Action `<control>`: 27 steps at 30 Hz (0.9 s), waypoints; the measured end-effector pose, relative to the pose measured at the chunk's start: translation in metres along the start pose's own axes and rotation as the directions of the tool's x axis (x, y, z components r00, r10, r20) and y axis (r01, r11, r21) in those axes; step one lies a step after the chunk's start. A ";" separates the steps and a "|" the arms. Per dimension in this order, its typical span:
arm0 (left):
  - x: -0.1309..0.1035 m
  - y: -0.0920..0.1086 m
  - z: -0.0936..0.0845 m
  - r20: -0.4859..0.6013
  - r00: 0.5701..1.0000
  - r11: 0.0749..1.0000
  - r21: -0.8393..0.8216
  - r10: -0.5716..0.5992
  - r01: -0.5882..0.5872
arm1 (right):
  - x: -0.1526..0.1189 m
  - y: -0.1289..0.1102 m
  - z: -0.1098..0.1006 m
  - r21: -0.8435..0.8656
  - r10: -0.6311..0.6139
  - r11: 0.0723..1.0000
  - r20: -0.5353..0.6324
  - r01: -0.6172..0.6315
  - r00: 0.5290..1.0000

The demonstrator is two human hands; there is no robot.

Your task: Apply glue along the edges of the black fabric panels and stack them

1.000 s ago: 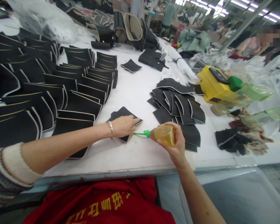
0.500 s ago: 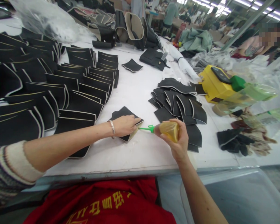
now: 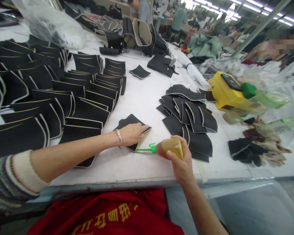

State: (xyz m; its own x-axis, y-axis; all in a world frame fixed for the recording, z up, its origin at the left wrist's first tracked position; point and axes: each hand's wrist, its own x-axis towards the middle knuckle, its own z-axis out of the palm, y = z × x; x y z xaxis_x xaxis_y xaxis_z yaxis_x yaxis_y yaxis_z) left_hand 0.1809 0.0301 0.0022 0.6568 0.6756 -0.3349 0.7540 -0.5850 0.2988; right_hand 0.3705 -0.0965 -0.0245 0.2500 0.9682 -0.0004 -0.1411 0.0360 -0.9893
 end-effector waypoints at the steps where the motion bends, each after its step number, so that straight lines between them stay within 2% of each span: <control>1: 0.001 -0.001 0.000 -0.002 1.000 1.000 -0.013 -0.005 0.005 | 0.002 0.000 -0.001 0.099 0.079 0.992 -0.038 -0.075 0.996; 4: 0.001 -0.003 0.000 -0.017 1.000 0.998 -0.065 -0.009 0.008 | 0.010 -0.001 -0.008 0.415 0.299 0.877 -0.073 -0.244 0.952; 7: -0.002 -0.007 -0.002 -0.034 0.999 0.992 -0.126 0.007 -0.012 | 0.020 -0.008 -0.021 0.655 0.363 0.714 -0.045 -0.247 0.931; 9: -0.005 -0.012 -0.005 -0.076 0.997 0.991 -0.130 -0.003 -0.007 | 0.029 -0.018 -0.031 0.772 0.333 0.594 0.022 -0.228 0.943; 11: -0.006 -0.018 -0.010 -0.134 0.991 0.999 -0.053 -0.007 0.000 | 0.039 -0.030 -0.039 0.850 0.255 0.485 0.088 -0.206 0.963; 14: 0.000 -0.025 -0.021 -0.110 0.994 0.995 0.098 -0.002 0.013 | 0.057 -0.051 -0.049 0.923 0.111 0.368 0.081 -0.117 0.990; 18: 0.016 -0.027 -0.035 -0.005 0.993 0.986 0.119 -0.119 0.119 | 0.083 -0.067 -0.059 0.957 -0.015 0.290 -0.025 0.028 1.000; 20: 0.024 -0.028 -0.042 0.016 0.986 0.986 0.014 -0.165 0.165 | 0.093 -0.068 -0.064 0.962 -0.044 0.268 -0.046 0.056 0.998; 22: 0.032 -0.034 -0.052 0.035 0.986 0.979 -0.117 -0.164 0.167 | 0.102 -0.065 -0.069 0.967 -0.055 0.245 -0.054 0.066 0.997; 24: 0.041 -0.045 -0.065 0.023 0.986 0.965 -0.203 -0.166 0.167 | 0.108 -0.060 -0.072 0.971 -0.057 0.230 -0.055 0.066 0.997; 27: 0.065 -0.068 -0.091 -0.098 0.966 0.934 -0.295 -0.239 0.201 | 0.114 -0.055 -0.074 0.965 -0.070 0.256 -0.045 0.062 0.997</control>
State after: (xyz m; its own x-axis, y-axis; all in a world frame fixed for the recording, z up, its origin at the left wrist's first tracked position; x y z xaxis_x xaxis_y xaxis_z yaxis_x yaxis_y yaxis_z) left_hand 0.1718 0.1545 0.0417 0.4536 0.8365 -0.3076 0.8349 -0.2781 0.4750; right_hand 0.4774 -0.0059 0.0193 0.3025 0.9511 0.0618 -0.9447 0.3078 -0.1132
